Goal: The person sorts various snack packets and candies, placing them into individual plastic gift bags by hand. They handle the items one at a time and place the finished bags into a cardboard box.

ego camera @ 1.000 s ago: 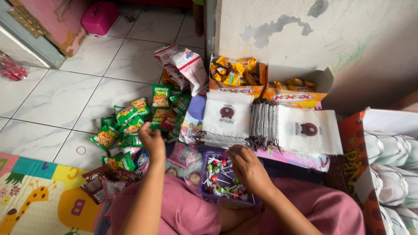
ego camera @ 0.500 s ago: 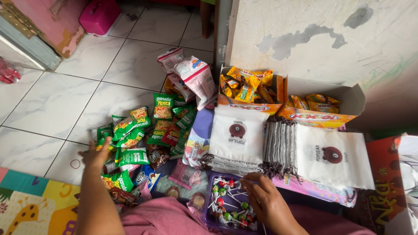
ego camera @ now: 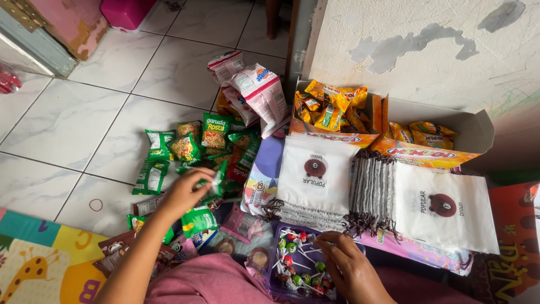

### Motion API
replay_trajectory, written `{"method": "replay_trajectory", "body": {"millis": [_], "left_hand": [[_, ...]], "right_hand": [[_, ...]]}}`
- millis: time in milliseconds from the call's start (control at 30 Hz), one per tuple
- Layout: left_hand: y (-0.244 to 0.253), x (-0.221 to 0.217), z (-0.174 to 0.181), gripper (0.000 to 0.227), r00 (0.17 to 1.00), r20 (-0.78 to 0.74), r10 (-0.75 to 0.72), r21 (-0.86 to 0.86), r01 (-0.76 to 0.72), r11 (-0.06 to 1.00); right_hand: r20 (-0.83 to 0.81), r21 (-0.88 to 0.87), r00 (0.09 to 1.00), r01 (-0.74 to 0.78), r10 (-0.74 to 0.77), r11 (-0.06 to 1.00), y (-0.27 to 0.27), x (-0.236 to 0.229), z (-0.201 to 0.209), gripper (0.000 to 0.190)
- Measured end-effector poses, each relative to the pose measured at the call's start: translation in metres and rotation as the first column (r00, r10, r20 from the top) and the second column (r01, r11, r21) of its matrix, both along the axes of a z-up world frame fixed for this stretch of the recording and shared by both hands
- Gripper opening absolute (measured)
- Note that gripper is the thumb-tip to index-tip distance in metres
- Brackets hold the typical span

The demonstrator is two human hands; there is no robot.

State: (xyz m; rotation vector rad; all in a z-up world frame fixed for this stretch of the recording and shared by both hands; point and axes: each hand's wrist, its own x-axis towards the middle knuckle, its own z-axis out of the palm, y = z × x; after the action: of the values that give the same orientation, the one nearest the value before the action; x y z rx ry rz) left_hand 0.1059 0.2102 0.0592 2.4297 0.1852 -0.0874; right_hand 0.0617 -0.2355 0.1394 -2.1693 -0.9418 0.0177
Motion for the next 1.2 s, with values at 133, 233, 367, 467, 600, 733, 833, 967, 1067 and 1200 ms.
{"method": "replay_trajectory", "body": {"millis": [133, 233, 367, 467, 600, 733, 833, 967, 1067, 1200], "left_hand": [[-0.029, -0.015, 0.038, 0.021, 0.986, 0.15, -0.077, -0.366, 0.127, 0.922], [0.007, -0.002, 0.027, 0.017, 0.937, 0.253, 0.24, -0.511, -0.081, 0.856], [0.112, 0.036, -0.041, 0.058, 0.8, 0.328, 0.503, -0.094, -0.502, 0.86], [0.121, 0.046, -0.026, 0.101, 0.636, -0.232, 0.736, 0.098, -0.738, 0.668], [0.095, 0.07, -0.026, 0.117, 0.605, -0.441, 0.663, 0.174, -0.667, 0.724], [0.061, 0.103, -0.036, 0.114, 0.658, -0.462, 0.595, 0.221, -0.564, 0.795], [0.069, 0.117, -0.101, 0.1, 0.737, -0.284, 0.613, 0.318, -0.531, 0.786], [0.073, 0.106, -0.129, 0.069, 0.819, 0.025, 0.573, 0.337, -0.546, 0.767], [0.063, 0.084, -0.112, 0.053, 0.752, 0.195, 0.629, 0.135, -0.656, 0.743], [0.027, 0.057, -0.032, 0.05, 0.753, 0.288, 0.592, -0.105, -0.59, 0.801]], "right_hand": [[-0.001, -0.016, 1.0, 0.003, -0.003, 1.0, 0.0, -0.001, 0.001, 0.027], [-0.028, -0.023, 1.0, 0.005, -0.006, 1.0, -0.002, 0.0, -0.003, 0.028], [-0.079, -0.002, 0.997, -0.002, 0.001, 1.0, -0.002, 0.003, -0.009, 0.029], [-0.062, -0.012, 0.998, -0.001, 0.0, 1.0, -0.001, 0.008, -0.018, 0.028], [-0.129, -0.014, 0.991, 0.028, -0.029, 1.0, -0.001, 0.015, -0.031, 0.028], [-0.028, 0.02, 1.0, 0.004, -0.004, 1.0, 0.004, 0.016, -0.037, 0.026], [-0.005, 0.023, 1.0, -0.026, 0.026, 0.999, 0.002, 0.013, -0.047, 0.026], [-0.113, -0.005, 0.994, 0.003, -0.003, 1.0, 0.007, 0.01, -0.032, 0.027], [-0.055, -0.002, 0.998, -0.03, 0.03, 1.0, -0.002, 0.01, -0.042, 0.028], [-0.125, 0.023, 0.991, -0.049, 0.051, 0.999, -0.002, 0.007, -0.029, 0.031]]}}
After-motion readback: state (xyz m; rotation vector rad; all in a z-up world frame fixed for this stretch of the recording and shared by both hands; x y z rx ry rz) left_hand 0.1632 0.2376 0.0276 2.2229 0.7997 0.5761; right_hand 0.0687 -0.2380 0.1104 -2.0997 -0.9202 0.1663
